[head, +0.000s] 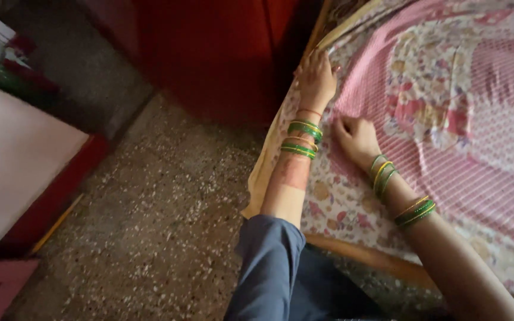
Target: The person spreads a patterned sheet over a single bed, smoothing and tucking the edges by hand. The person sits on the floor beside the bed to adjust the sheet along the sides and corners.
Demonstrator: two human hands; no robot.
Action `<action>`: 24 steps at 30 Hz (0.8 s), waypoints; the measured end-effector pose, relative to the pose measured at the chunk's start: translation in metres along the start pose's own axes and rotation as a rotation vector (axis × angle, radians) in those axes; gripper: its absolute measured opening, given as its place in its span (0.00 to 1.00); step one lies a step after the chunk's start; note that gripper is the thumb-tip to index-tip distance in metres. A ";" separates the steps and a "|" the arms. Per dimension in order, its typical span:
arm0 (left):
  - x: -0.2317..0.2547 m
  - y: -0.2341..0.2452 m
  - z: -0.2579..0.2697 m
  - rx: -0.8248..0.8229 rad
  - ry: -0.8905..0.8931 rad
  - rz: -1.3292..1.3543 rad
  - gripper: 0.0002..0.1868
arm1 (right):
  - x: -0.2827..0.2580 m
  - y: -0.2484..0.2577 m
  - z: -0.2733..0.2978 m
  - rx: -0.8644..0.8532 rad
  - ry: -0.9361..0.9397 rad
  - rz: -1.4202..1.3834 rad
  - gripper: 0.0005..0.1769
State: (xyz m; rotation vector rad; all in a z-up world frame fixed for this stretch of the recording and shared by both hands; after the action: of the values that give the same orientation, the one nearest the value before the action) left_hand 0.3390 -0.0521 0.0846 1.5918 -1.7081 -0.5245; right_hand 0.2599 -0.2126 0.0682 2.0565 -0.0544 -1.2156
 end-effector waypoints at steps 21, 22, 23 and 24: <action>-0.093 -0.091 -0.092 0.030 0.485 0.068 0.13 | 0.000 0.025 -0.001 -0.375 -0.051 -0.228 0.13; -0.098 -0.097 -0.097 0.045 0.466 0.078 0.15 | 0.000 0.027 -0.001 -0.368 -0.053 -0.229 0.13; -0.103 -0.105 -0.101 0.006 0.472 0.005 0.14 | -0.004 0.029 0.000 -0.359 -0.009 -0.226 0.12; -0.107 -0.112 -0.106 -0.033 0.476 -0.067 0.13 | -0.007 0.031 0.001 -0.350 0.035 -0.223 0.11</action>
State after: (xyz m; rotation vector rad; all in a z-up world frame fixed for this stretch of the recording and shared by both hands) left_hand 0.4890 0.0548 0.0476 1.5988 -1.2850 -0.1809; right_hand 0.2648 -0.2330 0.0923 1.8082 0.3870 -1.2217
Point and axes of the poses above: each hand's wrist, its own z-axis away from the middle knuckle, its own y-axis out of the back of the hand, x = y × z, the point moved 5 cm from there along -z, towards the middle knuckle, and after that the axes turned 9 degrees about -x, right-handed, at the moved point
